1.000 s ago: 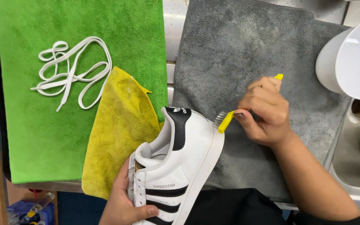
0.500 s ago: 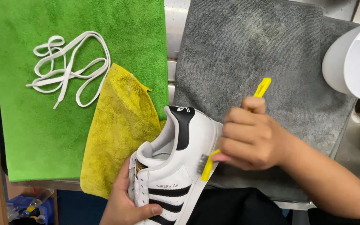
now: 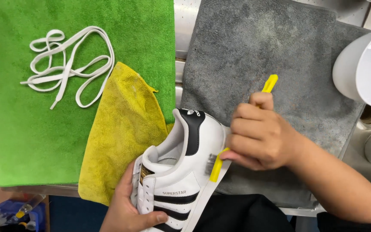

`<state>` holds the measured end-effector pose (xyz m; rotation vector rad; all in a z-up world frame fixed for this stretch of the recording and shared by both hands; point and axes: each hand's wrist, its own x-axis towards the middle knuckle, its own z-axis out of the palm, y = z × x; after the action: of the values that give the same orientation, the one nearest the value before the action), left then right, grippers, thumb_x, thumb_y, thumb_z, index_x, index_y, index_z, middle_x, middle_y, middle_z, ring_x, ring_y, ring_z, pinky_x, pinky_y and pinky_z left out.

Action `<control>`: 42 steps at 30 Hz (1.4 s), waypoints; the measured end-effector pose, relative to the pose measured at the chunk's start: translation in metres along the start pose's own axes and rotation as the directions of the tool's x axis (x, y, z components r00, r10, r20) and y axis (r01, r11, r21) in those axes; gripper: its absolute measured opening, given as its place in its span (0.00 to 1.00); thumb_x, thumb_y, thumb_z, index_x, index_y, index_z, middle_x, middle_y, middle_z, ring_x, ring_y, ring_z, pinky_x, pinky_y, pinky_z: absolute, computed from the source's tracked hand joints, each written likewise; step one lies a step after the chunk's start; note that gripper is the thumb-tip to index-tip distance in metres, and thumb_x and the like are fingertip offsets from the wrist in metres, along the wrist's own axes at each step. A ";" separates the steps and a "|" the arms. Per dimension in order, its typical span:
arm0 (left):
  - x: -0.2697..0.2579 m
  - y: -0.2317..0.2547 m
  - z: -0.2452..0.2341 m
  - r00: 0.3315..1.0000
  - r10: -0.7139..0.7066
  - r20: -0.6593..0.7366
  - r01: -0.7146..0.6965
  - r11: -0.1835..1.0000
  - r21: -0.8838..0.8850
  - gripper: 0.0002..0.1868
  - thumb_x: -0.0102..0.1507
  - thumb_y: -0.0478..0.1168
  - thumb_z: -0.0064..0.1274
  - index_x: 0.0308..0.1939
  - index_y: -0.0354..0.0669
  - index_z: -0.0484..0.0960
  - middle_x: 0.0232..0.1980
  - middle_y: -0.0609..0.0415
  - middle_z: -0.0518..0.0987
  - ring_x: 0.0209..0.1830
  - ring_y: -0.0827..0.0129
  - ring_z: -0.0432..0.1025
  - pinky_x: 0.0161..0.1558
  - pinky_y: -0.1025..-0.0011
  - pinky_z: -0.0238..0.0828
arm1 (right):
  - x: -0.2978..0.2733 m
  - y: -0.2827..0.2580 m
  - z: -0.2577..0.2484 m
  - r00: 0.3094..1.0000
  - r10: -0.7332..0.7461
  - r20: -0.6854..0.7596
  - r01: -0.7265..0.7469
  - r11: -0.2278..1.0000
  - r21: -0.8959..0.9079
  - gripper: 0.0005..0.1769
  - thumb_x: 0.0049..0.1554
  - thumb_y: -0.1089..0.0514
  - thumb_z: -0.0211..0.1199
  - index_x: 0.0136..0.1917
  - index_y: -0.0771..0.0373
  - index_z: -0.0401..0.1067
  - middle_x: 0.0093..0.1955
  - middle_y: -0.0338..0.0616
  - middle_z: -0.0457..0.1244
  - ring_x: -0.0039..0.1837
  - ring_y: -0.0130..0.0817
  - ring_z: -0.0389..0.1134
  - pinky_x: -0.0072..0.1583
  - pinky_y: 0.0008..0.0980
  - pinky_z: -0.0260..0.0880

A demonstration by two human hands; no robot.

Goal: The person scrubs a white Adidas Superstar sneaker with a yellow toothbrush dipped in a cleaning solution, then wipes it with a yellow cloth. The person repeats this cycle on different areas of the shoe, including the toe cap, side stripes, and heel, while holding the shoe over a green mat.

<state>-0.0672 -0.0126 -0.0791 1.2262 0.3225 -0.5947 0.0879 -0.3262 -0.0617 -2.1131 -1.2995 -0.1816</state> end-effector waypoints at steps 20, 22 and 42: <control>-0.001 0.000 0.000 1.000 -0.009 -0.008 0.009 1.000 0.022 0.65 0.41 0.50 0.77 0.75 0.34 0.56 0.72 0.45 0.71 0.72 0.63 0.66 0.71 0.65 0.58 | -0.008 -0.001 0.007 0.992 0.103 -0.066 -0.105 0.994 -0.018 0.19 0.64 0.53 0.50 0.32 0.61 0.62 0.30 0.42 0.49 0.36 0.43 0.49 0.51 0.46 0.42; 0.000 -0.001 -0.002 1.000 0.027 0.002 -0.027 0.995 0.091 0.63 0.42 0.51 0.75 0.75 0.34 0.56 0.72 0.45 0.71 0.72 0.62 0.65 0.71 0.64 0.57 | -0.005 -0.021 0.011 1.000 0.016 -0.003 -0.016 0.997 0.073 0.21 0.64 0.49 0.51 0.33 0.60 0.62 0.33 0.42 0.53 0.37 0.42 0.55 0.50 0.42 0.45; -0.001 -0.010 -0.006 0.999 0.030 -0.011 -0.029 0.996 0.083 0.65 0.41 0.50 0.76 0.75 0.34 0.55 0.72 0.45 0.71 0.71 0.64 0.65 0.72 0.66 0.56 | -0.019 -0.007 0.016 0.986 0.142 -0.082 -0.135 0.987 0.084 0.18 0.64 0.55 0.50 0.32 0.62 0.62 0.31 0.43 0.50 0.36 0.42 0.51 0.52 0.44 0.46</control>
<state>-0.0729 -0.0091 -0.0883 1.3129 0.2921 -0.5793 0.0692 -0.3290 -0.0793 -2.0958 -1.0869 -0.1601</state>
